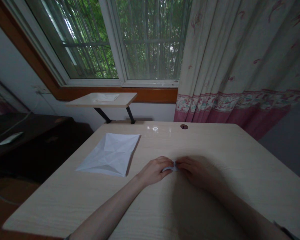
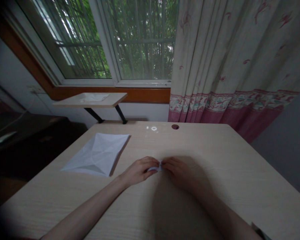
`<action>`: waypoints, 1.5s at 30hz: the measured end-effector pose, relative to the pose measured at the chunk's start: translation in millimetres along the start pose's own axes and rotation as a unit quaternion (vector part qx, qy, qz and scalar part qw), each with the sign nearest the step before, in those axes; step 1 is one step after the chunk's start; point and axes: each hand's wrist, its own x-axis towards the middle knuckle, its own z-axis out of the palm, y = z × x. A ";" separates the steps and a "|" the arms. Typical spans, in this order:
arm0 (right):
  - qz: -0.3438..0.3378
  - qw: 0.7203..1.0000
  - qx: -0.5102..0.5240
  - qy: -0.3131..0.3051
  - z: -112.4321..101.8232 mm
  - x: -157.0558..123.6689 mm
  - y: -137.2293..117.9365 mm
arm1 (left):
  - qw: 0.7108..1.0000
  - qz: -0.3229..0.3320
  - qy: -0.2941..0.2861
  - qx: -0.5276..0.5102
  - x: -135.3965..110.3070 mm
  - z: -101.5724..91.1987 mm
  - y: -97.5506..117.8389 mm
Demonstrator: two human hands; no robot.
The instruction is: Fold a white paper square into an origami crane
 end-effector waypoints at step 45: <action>0.037 0.997 0.015 0.058 14.9 -0.5 8.2 | 0.993 -0.073 0.084 -0.024 2.9 8.1 -0.2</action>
